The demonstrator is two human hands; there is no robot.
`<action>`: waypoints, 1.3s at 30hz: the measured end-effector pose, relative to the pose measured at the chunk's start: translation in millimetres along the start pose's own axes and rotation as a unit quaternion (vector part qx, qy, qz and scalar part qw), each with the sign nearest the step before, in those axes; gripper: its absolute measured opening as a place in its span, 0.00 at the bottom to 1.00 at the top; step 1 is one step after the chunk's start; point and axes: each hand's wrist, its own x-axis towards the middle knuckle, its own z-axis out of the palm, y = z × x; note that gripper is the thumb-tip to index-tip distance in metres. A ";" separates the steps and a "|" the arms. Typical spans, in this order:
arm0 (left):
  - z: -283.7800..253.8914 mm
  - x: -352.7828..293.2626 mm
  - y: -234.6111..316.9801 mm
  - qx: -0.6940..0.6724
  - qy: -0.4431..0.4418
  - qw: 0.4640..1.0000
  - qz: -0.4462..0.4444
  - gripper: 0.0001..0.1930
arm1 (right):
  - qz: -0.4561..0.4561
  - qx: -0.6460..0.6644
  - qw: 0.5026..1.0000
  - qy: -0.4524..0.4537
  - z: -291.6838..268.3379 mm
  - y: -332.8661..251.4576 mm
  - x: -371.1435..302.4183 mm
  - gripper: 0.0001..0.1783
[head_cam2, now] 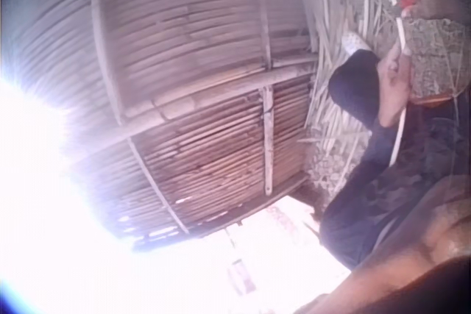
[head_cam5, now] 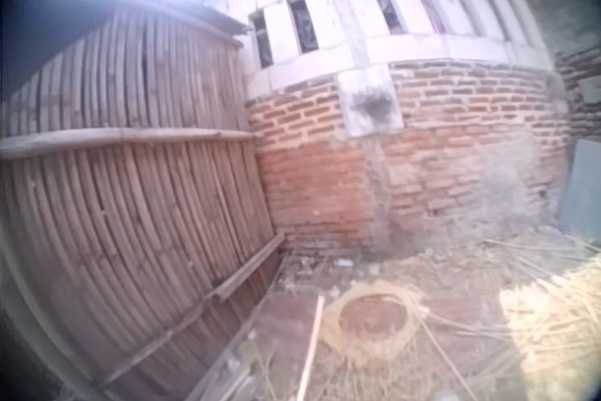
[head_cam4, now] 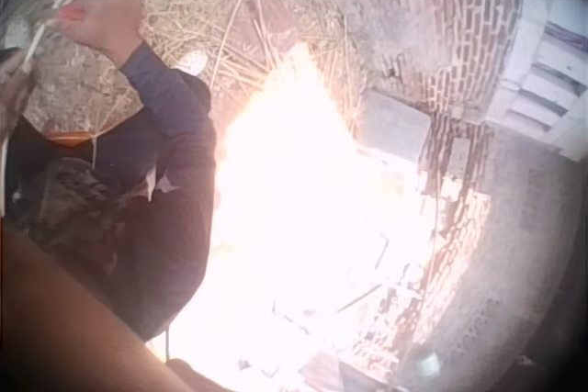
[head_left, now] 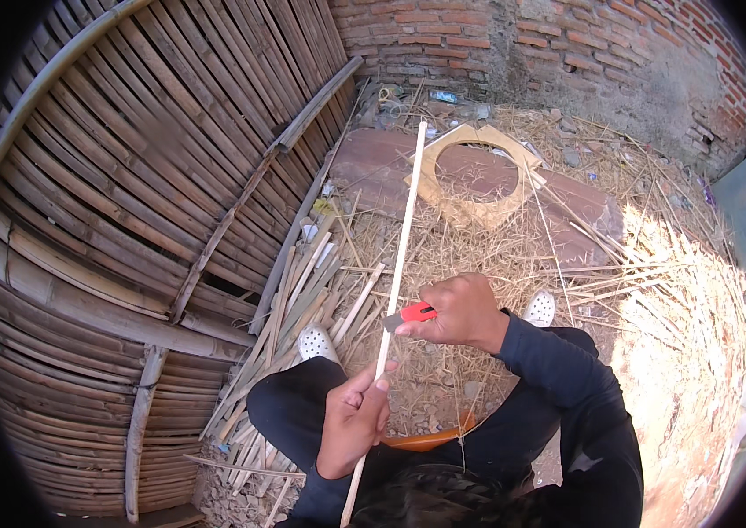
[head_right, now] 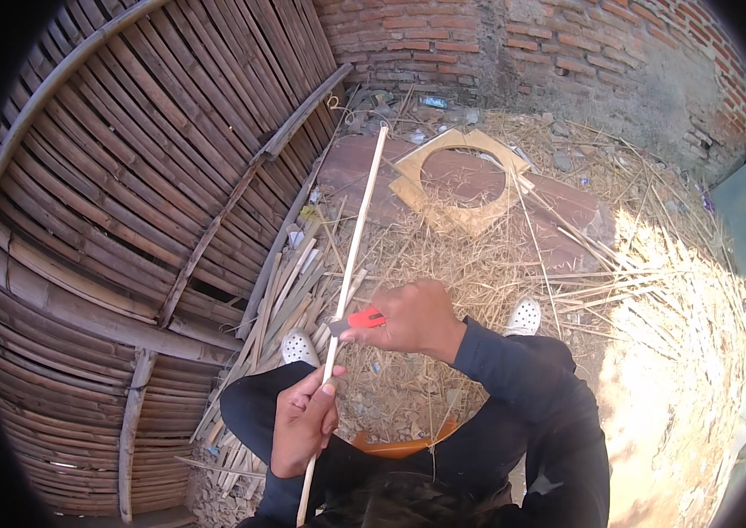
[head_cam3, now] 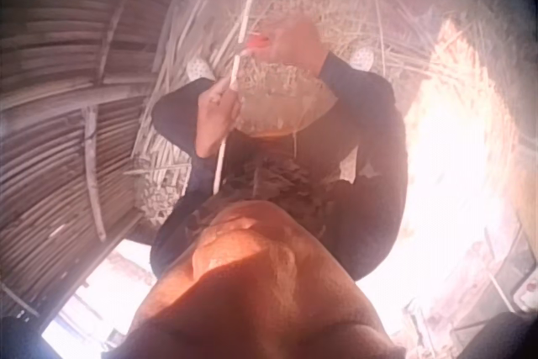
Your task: The person sits on the ground and uses a red utility knife to shave a long bamboo stick. They hold the stick with one hand and scrape the blade along its length to remove the outer layer, producing thin shavings that fall to the floor.
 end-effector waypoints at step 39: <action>-7.1 -40.7 -25.7 0.027 0.011 0.998 -0.048 0.18 | 0.192 0.015 0.981 -0.005 -33.9 88.5 3.5 0.40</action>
